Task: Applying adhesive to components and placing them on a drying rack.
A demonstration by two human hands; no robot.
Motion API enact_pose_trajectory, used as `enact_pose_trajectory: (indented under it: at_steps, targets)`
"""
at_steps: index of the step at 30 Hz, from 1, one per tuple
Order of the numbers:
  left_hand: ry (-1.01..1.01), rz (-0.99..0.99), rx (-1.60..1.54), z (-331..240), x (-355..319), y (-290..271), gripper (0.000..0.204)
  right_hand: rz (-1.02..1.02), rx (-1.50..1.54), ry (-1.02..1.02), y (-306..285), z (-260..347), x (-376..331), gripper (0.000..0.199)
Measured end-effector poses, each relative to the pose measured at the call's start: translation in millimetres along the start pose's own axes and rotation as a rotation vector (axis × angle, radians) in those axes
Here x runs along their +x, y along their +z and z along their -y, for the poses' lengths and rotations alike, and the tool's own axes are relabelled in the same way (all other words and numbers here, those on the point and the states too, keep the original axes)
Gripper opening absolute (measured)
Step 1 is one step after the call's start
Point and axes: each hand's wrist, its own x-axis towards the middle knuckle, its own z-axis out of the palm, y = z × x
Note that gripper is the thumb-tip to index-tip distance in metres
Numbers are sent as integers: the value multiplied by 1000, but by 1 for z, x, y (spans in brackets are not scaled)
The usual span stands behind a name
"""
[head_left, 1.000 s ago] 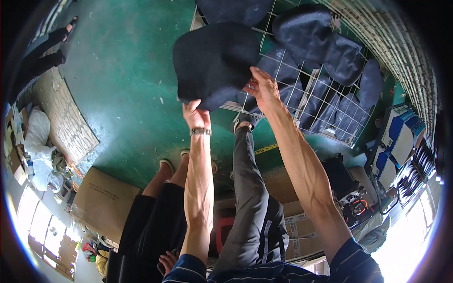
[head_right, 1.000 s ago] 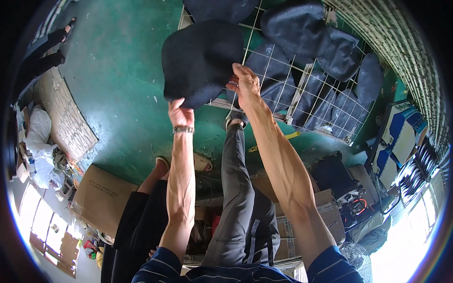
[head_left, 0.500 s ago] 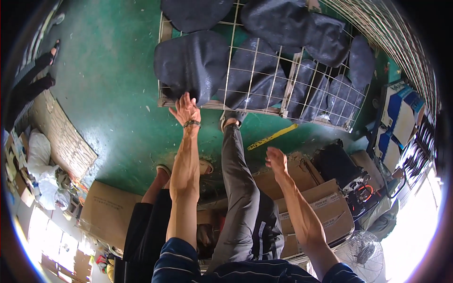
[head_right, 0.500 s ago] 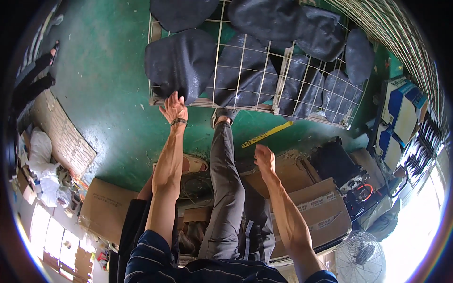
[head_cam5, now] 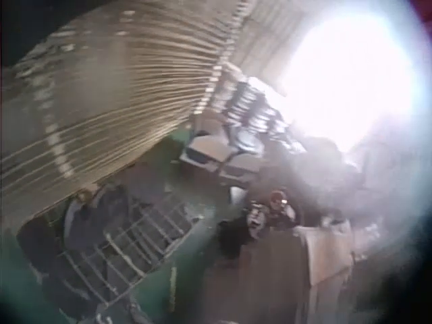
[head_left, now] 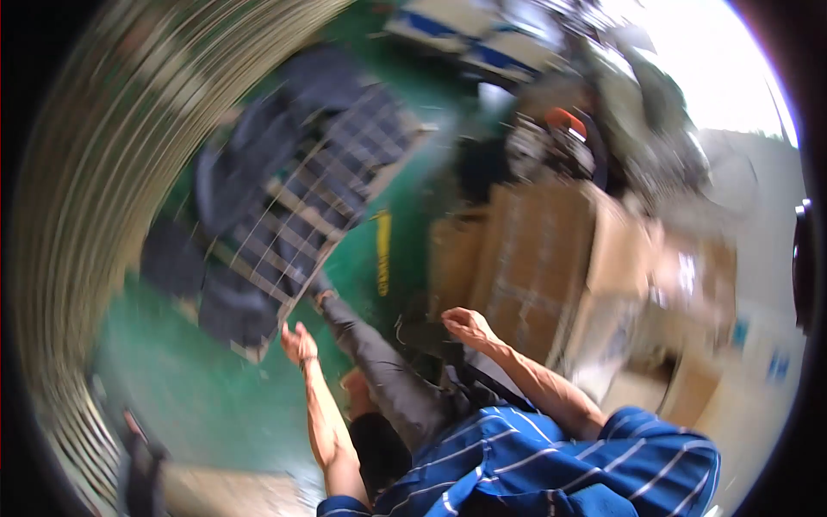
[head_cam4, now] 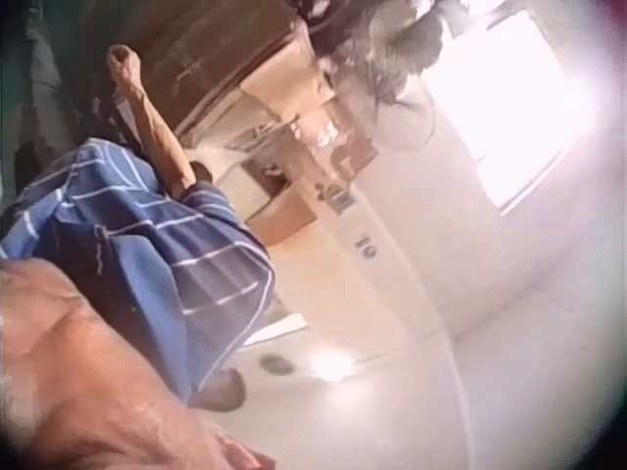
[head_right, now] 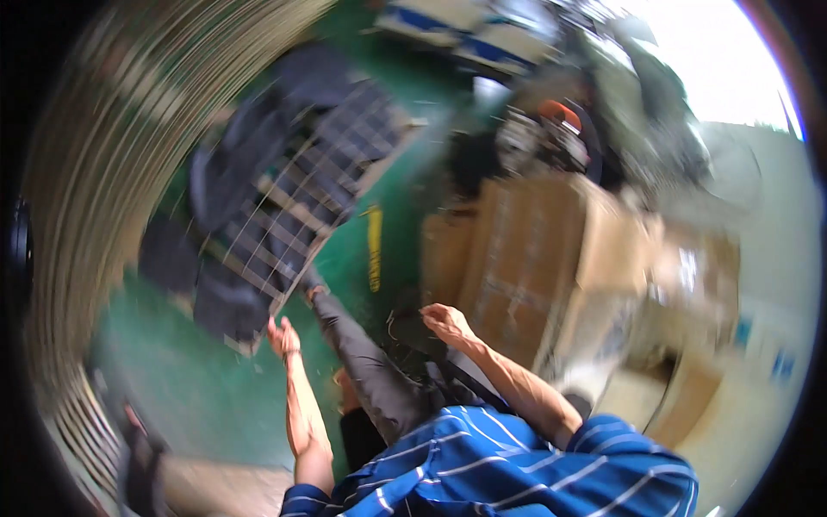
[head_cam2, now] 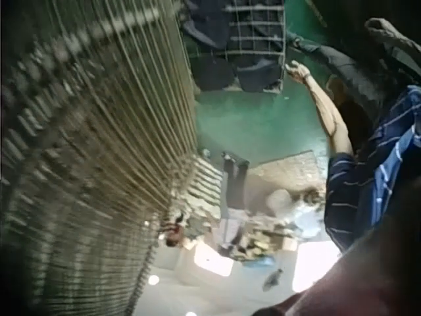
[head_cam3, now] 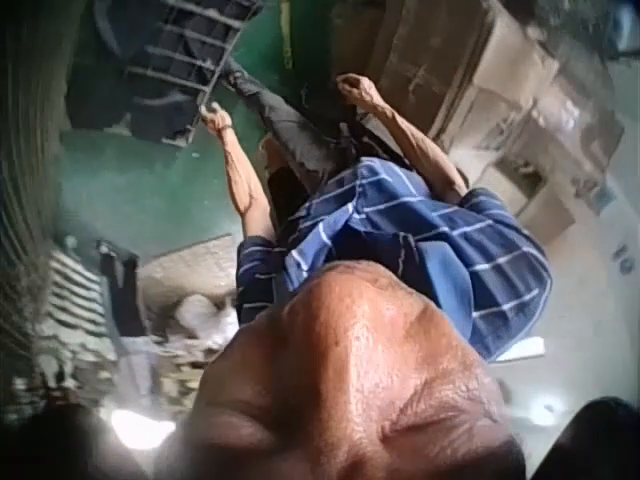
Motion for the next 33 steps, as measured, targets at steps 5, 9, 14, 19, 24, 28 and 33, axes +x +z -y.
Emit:
enact_pose_trajectory:
  at_steps: [5,9,14,19,24,28,33]
  targets:
    - [131,347,-116,-119,-69,-33,49,-508,194,-135,-112,-64,-135,34]
    - [266,540,8,-202,-109,-45,44,-1112,292,122,-148,-163,-238,30]
    - [368,812,164,-285,-164,-40,48,-1613,247,872,-149,-314,-360,29]
    - [503,882,305,-352,-219,-30,47,-1568,387,1248,-122,-431,-417,39]
    - [544,909,343,-391,-267,-8,42,-1388,357,1165,-119,-474,-429,29]
    - [615,943,318,-402,-308,5,41,-1180,467,1232,-145,-502,-456,17]
    - [812,1072,224,-403,-356,21,41,-1206,31,926,-128,-497,-464,17]
